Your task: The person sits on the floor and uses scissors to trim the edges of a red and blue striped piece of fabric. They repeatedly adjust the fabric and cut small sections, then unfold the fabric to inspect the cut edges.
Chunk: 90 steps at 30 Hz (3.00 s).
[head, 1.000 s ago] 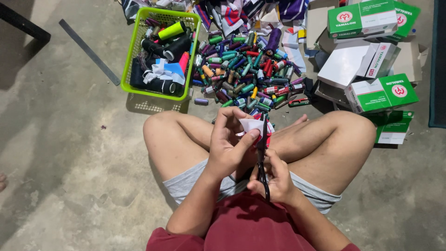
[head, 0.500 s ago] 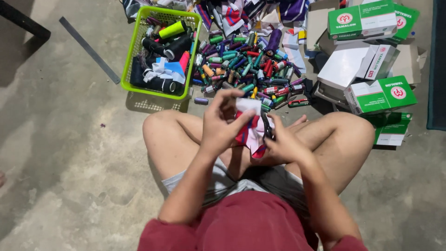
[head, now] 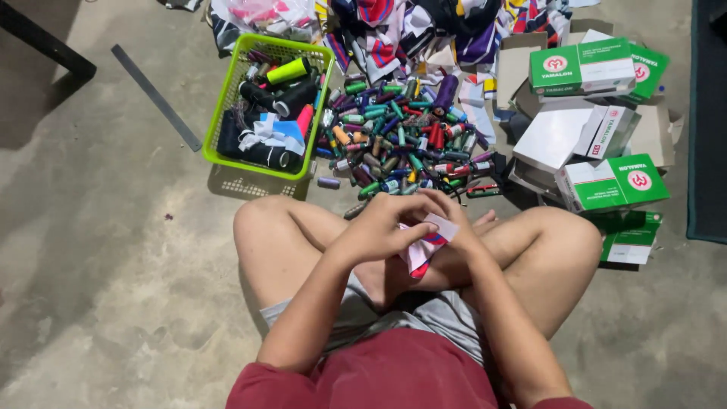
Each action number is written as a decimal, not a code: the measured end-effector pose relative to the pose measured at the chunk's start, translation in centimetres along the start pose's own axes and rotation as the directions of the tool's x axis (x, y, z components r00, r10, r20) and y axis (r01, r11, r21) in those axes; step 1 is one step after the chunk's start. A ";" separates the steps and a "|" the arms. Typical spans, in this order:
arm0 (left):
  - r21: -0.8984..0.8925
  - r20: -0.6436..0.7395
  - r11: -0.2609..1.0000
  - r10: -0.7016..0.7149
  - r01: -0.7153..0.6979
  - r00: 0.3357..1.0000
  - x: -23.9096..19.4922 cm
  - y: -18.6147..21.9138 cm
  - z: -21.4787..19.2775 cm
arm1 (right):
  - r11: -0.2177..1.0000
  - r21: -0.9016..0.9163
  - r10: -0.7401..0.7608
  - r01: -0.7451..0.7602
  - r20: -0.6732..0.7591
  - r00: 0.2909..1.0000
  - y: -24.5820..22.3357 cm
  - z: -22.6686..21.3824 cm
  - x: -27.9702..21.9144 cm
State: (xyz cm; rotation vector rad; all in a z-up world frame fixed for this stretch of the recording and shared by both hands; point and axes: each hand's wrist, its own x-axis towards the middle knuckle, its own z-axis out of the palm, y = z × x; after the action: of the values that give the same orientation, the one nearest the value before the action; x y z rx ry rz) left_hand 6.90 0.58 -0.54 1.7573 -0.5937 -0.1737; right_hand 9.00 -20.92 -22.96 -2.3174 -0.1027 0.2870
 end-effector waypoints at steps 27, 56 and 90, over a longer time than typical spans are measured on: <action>-0.222 -0.079 0.954 -0.223 0.201 0.972 -9.2 -10.4 8.3 | 0.727 0.675 0.000 0.126 -0.184 0.983 -10.0 -6.3 -5.5; -0.343 -0.044 0.902 -0.295 0.263 0.955 -7.0 -5.0 1.2 | 0.675 0.716 -0.128 0.179 -0.126 0.984 -3.8 0.9 -10.0; -0.442 -0.231 0.887 -0.254 0.131 0.939 -5.7 -3.6 3.7 | 0.706 0.705 -0.082 0.071 -0.018 0.996 -7.0 0.7 -8.6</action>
State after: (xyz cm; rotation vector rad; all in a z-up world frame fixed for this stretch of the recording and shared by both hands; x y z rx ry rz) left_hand 1.50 0.70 -6.03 1.3800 -0.1497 -0.1710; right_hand 0.61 -16.99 -16.88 -1.5312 -0.0773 0.2448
